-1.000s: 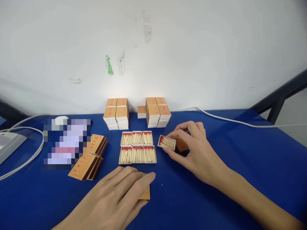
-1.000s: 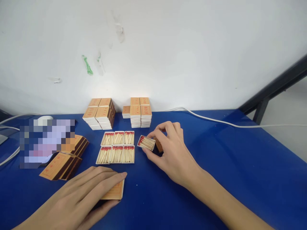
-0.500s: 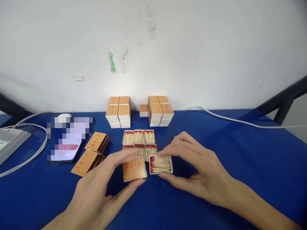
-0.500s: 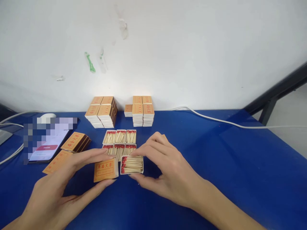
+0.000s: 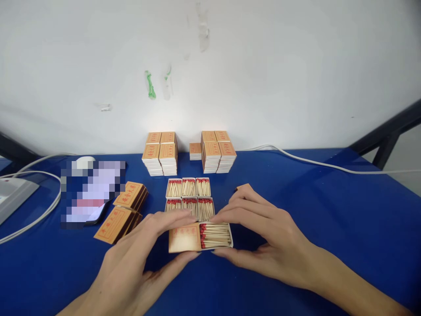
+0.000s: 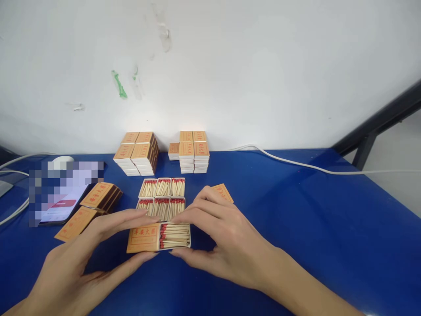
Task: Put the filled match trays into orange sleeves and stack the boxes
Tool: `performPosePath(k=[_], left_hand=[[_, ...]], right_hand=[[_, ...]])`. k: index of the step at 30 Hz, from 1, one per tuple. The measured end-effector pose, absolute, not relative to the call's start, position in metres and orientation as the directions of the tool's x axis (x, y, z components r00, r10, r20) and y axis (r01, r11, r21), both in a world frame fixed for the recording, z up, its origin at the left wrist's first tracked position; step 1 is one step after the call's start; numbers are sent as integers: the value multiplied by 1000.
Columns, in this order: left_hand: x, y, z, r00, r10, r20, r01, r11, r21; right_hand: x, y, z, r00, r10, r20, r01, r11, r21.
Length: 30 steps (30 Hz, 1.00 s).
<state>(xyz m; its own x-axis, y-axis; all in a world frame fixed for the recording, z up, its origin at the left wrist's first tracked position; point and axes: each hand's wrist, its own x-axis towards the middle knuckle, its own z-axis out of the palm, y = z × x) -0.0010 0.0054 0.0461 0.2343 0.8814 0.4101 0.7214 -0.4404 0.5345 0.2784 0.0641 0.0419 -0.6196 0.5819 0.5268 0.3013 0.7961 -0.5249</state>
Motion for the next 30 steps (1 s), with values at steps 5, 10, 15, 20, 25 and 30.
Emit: performPosePath(k=[5, 10, 15, 20, 25, 30], left_hand=[[-5, 5, 42, 276, 876, 396, 720, -461, 518], [-5, 6, 43, 296, 869, 396, 707, -478, 521], [-5, 6, 43, 314, 865, 392, 702, -489, 518], [-5, 5, 45, 300, 868, 395, 711, -480, 514], [-6, 3, 48, 274, 870, 410, 716, -469, 517], [-6, 2, 46, 260, 878, 401, 694, -459, 556]], right_hand=[[277, 66, 40, -612, 564, 555, 276, 809, -519], [277, 64, 41, -616, 556, 558, 272, 815, -512], [275, 63, 44, -614, 547, 570, 269, 823, -500], [276, 62, 46, -627, 527, 574, 271, 838, -473], [277, 63, 48, -642, 479, 599, 280, 873, -399], [278, 64, 48, -629, 460, 627, 287, 887, -363]])
